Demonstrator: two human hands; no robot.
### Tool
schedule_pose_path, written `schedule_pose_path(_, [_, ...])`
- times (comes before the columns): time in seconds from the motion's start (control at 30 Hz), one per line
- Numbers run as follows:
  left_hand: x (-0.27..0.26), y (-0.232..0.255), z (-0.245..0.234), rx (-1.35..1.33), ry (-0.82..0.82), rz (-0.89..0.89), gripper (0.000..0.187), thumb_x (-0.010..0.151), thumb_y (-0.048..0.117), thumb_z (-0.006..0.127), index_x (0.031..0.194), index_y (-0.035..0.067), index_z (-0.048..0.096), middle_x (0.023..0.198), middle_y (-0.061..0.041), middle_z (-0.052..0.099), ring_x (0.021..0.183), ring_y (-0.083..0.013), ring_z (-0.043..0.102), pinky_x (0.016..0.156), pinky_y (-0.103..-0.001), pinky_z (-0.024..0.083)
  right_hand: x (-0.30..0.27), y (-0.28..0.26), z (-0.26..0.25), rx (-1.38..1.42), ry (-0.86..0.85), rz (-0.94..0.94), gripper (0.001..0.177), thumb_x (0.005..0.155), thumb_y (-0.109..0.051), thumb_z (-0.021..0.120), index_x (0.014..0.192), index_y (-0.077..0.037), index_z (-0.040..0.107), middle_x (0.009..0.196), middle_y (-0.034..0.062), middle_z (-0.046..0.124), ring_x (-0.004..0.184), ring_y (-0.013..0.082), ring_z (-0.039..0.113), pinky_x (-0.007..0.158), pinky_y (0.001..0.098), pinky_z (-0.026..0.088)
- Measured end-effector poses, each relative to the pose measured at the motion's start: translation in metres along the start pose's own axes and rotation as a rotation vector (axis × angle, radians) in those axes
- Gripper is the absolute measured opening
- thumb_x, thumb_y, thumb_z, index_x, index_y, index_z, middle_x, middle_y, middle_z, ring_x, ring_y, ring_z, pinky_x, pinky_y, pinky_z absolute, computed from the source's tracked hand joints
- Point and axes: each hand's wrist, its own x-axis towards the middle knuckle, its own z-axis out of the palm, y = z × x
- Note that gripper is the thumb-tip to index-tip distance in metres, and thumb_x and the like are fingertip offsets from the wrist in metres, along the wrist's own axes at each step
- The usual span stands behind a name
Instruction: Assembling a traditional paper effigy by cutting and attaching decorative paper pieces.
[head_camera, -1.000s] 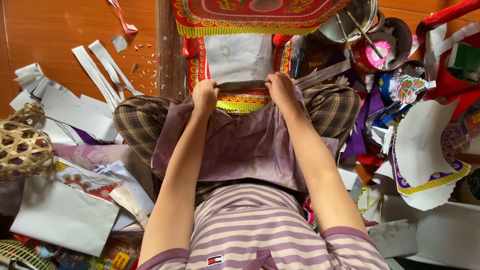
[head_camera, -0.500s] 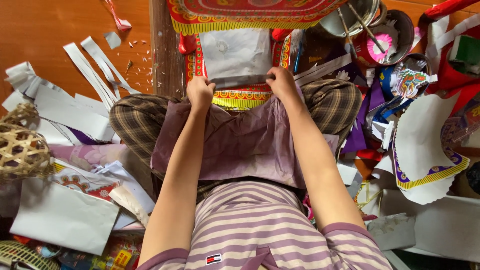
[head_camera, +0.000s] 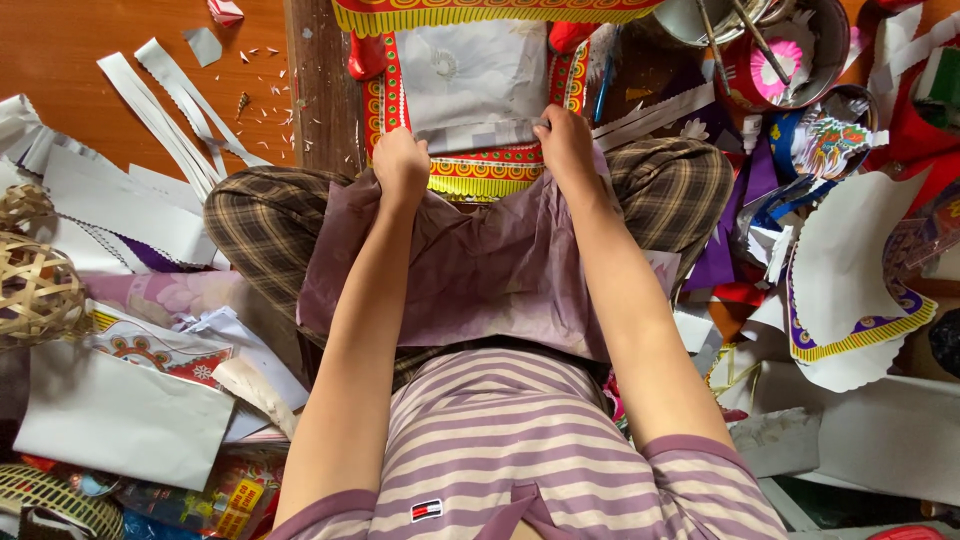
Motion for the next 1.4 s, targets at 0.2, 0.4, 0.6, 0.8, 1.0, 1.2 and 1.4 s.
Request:
schedule_pose_path(0.2, [0.002,-0.021,0.037,0.092,0.272,0.207,0.027,0.085,0.025,0.081,0.088,0.004,0.064,0.083,-0.016,0.063,0.086,-0.0405,0.068,0.082,-0.051,0.056,-0.002,-0.004,0.0,0.0,0.017,0.016,0.016,0.092,-0.017,0.074,0.104,-0.006,0.074,0.099,0.0242,0.074,0.098,0.0497,0.069,0.089,0.0572,0.056])
schedule_pose_path(0.4, [0.011,0.03,-0.015,-0.597,-0.02,-0.13,0.019,0.098,0.028,0.049,0.093,0.01,0.055,0.086,-0.011,0.056,0.084,-0.028,0.057,0.084,-0.047,0.05,0.0,0.0,0.007,-0.013,0.036,0.0,0.021,0.092,-0.019,0.075,0.103,-0.002,0.072,0.097,0.0253,0.073,0.097,0.0492,0.07,0.086,0.0569,0.056])
schedule_pose_path(0.6, [0.005,0.025,-0.009,-0.055,0.093,0.679,0.021,0.089,0.019,0.068,0.093,0.005,0.052,0.092,-0.016,0.047,0.087,-0.0392,0.056,0.078,-0.049,0.049,0.0,-0.002,0.009,-0.079,0.049,-0.021,0.021,0.092,-0.019,0.074,0.103,-0.002,0.07,0.094,0.0225,0.073,0.095,0.0455,0.072,0.084,0.0555,0.058])
schedule_pose_path(0.8, [0.01,0.029,-0.005,0.03,-0.008,0.581,0.051,0.081,0.044,0.083,0.094,0.008,0.048,0.096,-0.015,0.048,0.093,-0.0392,0.058,0.082,-0.048,0.053,-0.004,-0.013,0.009,-0.14,0.159,-0.093,0.019,0.092,-0.013,0.071,0.106,-0.005,0.06,0.089,0.0207,0.073,0.09,0.0415,0.074,0.082,0.0537,0.056])
schedule_pose_path(1.0, [0.015,0.032,0.009,0.095,-0.031,0.472,0.048,0.085,0.046,0.079,0.097,0.01,0.05,0.099,-0.013,0.05,0.098,-0.0356,0.058,0.082,-0.047,0.056,-0.025,-0.073,-0.026,-0.238,0.315,-0.24,0.022,0.094,-0.006,0.072,0.111,-0.005,0.058,0.097,0.0205,0.068,0.098,0.038,0.069,0.085,0.0488,0.054])
schedule_pose_path(1.2, [0.016,0.028,0.021,0.175,-0.007,0.441,0.049,0.084,0.049,0.079,0.097,0.013,0.049,0.102,-0.01,0.05,0.102,-0.0328,0.057,0.082,-0.044,0.058,-0.066,-0.086,0.035,-0.27,-0.075,-0.463,0.038,0.102,0.003,0.046,0.137,-0.002,0.06,0.145,0.0217,0.058,0.142,0.0297,0.05,0.122,0.0483,0.028])
schedule_pose_path(1.4, [0.01,0.03,-0.01,0.079,-0.055,0.377,0.048,0.082,0.041,0.085,0.097,0.012,0.049,0.103,-0.01,0.05,0.104,-0.0341,0.057,0.084,-0.046,0.059,-0.08,-0.07,0.008,-0.093,-0.214,-0.125,0.057,0.098,0.012,0.039,0.154,0.01,0.033,0.163,0.0309,0.027,0.155,0.0381,0.024,0.128,0.0513,0.009])
